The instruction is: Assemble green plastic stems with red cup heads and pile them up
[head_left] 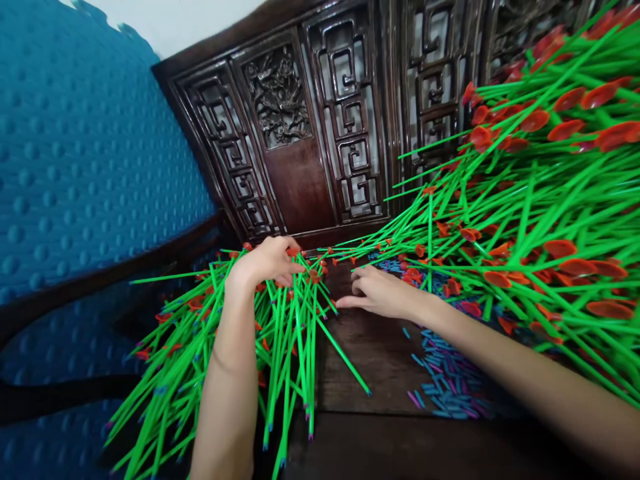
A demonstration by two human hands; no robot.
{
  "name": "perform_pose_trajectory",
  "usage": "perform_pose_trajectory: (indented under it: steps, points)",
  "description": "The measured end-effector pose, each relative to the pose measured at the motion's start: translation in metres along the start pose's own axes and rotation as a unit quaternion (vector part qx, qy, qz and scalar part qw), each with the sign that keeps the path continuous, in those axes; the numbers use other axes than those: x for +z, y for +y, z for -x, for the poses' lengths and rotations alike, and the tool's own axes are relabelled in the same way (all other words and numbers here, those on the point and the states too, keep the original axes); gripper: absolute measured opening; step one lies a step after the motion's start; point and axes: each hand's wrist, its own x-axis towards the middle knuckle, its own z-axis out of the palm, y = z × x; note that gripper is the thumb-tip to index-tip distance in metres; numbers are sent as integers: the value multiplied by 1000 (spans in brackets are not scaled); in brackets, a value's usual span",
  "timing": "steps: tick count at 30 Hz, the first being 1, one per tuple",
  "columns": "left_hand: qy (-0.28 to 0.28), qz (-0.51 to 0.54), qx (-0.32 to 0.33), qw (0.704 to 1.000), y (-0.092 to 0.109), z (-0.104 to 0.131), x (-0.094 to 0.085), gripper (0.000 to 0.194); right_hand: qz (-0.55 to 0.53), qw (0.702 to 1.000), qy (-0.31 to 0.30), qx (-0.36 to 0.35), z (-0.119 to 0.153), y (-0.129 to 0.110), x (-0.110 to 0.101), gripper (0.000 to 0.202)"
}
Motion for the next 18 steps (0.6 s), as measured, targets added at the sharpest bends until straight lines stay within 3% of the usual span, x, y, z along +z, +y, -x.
perform_pose_trajectory:
  steps: [3,7,12,18]
  points:
    - [-57,8,-59,997,-21,-17,2,43,124,989,6,78,1,18,15,64]
    - [-108,29,-98,989,-35,-29,8,47,193,970,-24,148,4,37,26,64]
    - [-118,23,-114,986,-35,-28,9,53,200,967,-29,156,5,48,32,65]
    - [-100,-7,-69,993,-27,-21,4,54,217,965,-6,145,2,51,38,64]
